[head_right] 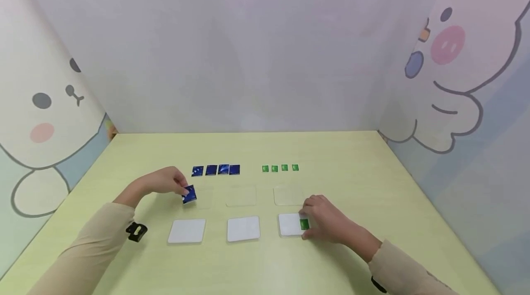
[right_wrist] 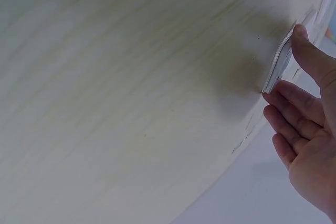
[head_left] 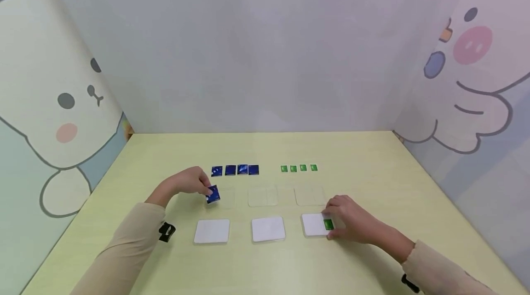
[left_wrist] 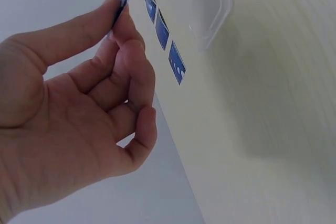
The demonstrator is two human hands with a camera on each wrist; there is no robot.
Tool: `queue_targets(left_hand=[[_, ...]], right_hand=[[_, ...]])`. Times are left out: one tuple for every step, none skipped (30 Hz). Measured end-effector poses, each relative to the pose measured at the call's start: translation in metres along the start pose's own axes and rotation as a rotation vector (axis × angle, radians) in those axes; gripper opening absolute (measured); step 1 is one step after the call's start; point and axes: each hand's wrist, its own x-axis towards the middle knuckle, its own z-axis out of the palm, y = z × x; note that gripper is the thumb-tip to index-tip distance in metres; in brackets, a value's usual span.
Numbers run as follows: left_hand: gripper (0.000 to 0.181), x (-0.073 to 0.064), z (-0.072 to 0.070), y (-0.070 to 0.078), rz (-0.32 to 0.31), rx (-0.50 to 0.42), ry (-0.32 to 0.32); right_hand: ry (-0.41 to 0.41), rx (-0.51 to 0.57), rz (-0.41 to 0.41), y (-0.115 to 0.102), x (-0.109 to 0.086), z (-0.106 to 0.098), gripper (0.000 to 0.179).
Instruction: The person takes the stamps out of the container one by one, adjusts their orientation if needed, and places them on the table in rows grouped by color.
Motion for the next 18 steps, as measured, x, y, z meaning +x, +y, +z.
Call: queue_targets(left_hand=[[0.012,-0.001,-0.001,-0.001,-0.001,0.0,0.001],[0.012,-0.002,-0.002,-0.002,-0.005,-0.004,0.003],[0.012,-0.003,-0.003,-0.003,-0.005,-0.002,0.004],[0.012,-0.003,-0.004,-0.004,-0.005,-0.003,0.005],[0.012,-0.004,-0.005,-0.004,-0.003,-0.001,0.005],[0.012,-0.004,-0.006,-0.005,-0.003,0.0,0.005],[0.012,-0.004,-0.007,-0.006,-0.001,0.004,0.004],[0.013,-0.004,-0.008,-0.007,0.003,0.007,0.002],[0.013,-0.003,-0.008,-0.008,0.006,0.009,0.0],[0.013,-0.003,-0.009,-0.009,0.011,0.01,-0.001],[0.012,-0.003,-0.01,-0.01,0.009,0.01,-0.001],[0.012,-0.003,-0.011,-0.011,0.012,0.014,-0.001],[0.012,-0.003,-0.012,-0.012,0.017,0.021,-0.001],[0.012,-0.002,-0.013,-0.013,0.021,0.028,-0.001],[0.012,-0.002,-0.014,-0.014,0.022,0.034,0.0],[0.012,-0.002,-0.014,-0.015,0.023,0.04,0.002],[0.012,-0.002,-0.015,-0.015,0.023,0.046,0.005],[0.013,-0.002,-0.016,-0.016,0.023,0.053,0.008]], right_hand=[[0.0,-0.002,-0.003,0.0,0.0,0.0,0.049],[-0.001,-0.004,-0.006,0.0,0.0,0.0,0.049],[-0.003,-0.005,-0.007,0.001,0.0,0.0,0.049],[-0.006,-0.007,-0.006,0.001,0.0,0.0,0.049],[-0.007,-0.007,-0.006,0.001,0.0,0.0,0.049],[-0.008,-0.007,-0.005,0.001,0.0,-0.001,0.049],[-0.01,-0.006,-0.003,0.001,0.0,-0.001,0.049],[-0.012,-0.005,-0.001,0.001,0.0,-0.001,0.049],[-0.015,-0.004,0.002,0.001,0.0,-0.001,0.049],[-0.016,-0.004,0.004,0.001,0.0,-0.002,0.049],[-0.018,-0.002,0.007,0.001,0.0,-0.002,0.049],[-0.02,-0.002,0.009,0.001,0.0,-0.002,0.049],[-0.022,-0.001,0.011,0.001,0.0,-0.002,0.049],[-0.023,-0.001,0.012,0.001,0.0,-0.002,0.049],[-0.023,-0.001,0.013,0.001,0.0,-0.002,0.049],[-0.023,-0.001,0.013,0.001,0.0,-0.002,0.049],[-0.022,0.0,0.013,0.001,0.0,-0.001,0.049],[-0.021,-0.001,0.013,0.001,0.001,-0.001,0.049]])
